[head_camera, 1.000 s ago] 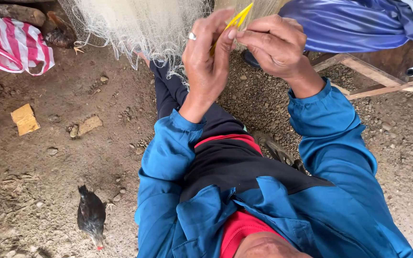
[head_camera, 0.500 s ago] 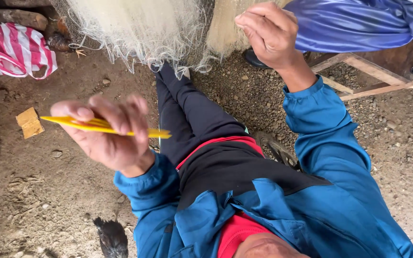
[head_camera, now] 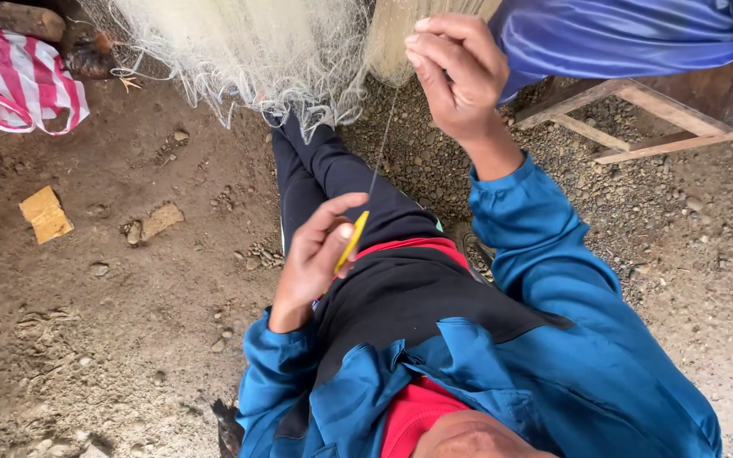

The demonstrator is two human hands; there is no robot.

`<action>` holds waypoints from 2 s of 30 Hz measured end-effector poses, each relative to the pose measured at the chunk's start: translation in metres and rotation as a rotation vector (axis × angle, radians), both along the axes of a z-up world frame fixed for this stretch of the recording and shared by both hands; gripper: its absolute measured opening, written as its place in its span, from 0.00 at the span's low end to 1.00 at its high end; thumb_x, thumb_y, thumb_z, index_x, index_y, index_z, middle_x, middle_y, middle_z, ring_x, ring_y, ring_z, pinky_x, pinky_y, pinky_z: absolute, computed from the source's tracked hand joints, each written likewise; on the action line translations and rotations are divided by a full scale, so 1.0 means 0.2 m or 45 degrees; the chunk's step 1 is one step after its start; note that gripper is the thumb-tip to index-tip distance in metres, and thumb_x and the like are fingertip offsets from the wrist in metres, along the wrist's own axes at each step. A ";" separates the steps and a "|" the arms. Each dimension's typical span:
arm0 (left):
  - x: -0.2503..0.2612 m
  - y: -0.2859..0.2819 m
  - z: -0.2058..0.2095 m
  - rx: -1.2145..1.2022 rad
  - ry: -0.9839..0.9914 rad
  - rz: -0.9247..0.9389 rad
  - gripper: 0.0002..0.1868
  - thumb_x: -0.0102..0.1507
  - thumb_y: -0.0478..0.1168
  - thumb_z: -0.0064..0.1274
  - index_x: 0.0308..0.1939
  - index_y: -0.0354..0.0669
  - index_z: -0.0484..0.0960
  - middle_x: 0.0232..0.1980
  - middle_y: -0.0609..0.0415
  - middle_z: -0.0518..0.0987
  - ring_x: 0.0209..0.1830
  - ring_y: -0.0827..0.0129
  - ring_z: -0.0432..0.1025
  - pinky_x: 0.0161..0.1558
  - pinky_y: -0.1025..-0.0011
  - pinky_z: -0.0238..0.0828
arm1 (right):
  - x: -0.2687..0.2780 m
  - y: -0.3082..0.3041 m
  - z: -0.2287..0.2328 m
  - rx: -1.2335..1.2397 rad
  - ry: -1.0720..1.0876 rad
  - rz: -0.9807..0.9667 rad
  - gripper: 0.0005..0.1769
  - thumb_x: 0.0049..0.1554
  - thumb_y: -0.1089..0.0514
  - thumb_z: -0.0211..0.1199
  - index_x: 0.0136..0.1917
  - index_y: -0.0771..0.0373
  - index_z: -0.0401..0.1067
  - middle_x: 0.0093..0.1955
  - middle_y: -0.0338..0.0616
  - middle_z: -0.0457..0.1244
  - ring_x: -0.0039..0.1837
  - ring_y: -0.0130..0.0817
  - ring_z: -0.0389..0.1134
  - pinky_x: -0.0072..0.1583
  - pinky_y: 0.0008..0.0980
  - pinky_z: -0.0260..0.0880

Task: Repairing a white fishing net using a yellow plastic shuttle to weave and tie knots.

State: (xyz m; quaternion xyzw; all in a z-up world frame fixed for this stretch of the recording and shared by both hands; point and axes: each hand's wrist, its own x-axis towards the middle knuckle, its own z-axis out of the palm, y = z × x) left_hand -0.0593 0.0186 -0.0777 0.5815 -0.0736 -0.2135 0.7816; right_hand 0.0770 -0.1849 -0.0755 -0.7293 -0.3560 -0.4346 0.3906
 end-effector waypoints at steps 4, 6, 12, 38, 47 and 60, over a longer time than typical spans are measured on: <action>0.01 -0.07 -0.02 -0.001 0.034 -0.108 0.17 0.59 0.38 0.36 0.51 0.35 0.63 0.20 0.59 0.64 0.14 0.82 0.55 0.16 0.87 0.49 | -0.07 0.08 -0.01 0.292 0.217 0.043 0.09 0.46 0.75 0.56 0.40 0.67 0.66 0.46 0.40 0.51 0.33 0.25 0.48 0.34 0.22 0.50; 0.00 -0.09 -0.02 0.075 -0.038 -0.141 0.16 0.58 0.38 0.38 0.50 0.38 0.64 0.23 0.59 0.64 0.17 0.82 0.56 0.17 0.87 0.52 | -0.09 0.10 -0.03 0.415 0.311 0.061 0.07 0.46 0.73 0.55 0.40 0.67 0.66 0.48 0.38 0.51 0.36 0.24 0.49 0.37 0.21 0.52; -0.02 -0.15 0.04 0.589 -0.704 0.034 0.16 0.55 0.32 0.45 0.47 0.38 0.67 0.22 0.55 0.69 0.17 0.74 0.60 0.21 0.77 0.57 | -0.14 0.14 0.03 0.430 0.278 0.035 0.05 0.47 0.66 0.52 0.39 0.69 0.67 0.46 0.40 0.50 0.38 0.25 0.48 0.38 0.22 0.52; 0.14 -0.10 0.10 0.869 -1.069 0.393 0.19 0.56 0.29 0.44 0.51 0.36 0.62 0.29 0.52 0.70 0.22 0.71 0.63 0.26 0.74 0.62 | -0.11 0.20 0.07 0.439 0.286 -0.193 0.09 0.39 0.77 0.53 0.32 0.67 0.63 0.38 0.37 0.48 0.31 0.22 0.46 0.31 0.19 0.48; 0.45 -0.10 0.21 0.964 -1.374 0.566 0.09 0.55 0.28 0.47 0.39 0.33 0.73 0.32 0.53 0.67 0.23 0.72 0.59 0.27 0.76 0.56 | -0.09 0.19 -0.01 0.358 -0.019 -0.418 0.08 0.41 0.69 0.59 0.35 0.60 0.67 0.36 0.35 0.47 0.34 0.24 0.46 0.31 0.20 0.48; 0.53 -0.10 0.16 1.092 -1.596 0.755 0.11 0.52 0.31 0.54 0.37 0.47 0.77 0.30 0.59 0.68 0.27 0.73 0.59 0.36 0.74 0.53 | -0.14 0.21 0.03 0.391 0.050 -0.378 0.08 0.40 0.69 0.61 0.36 0.62 0.68 0.35 0.36 0.46 0.35 0.26 0.46 0.35 0.21 0.47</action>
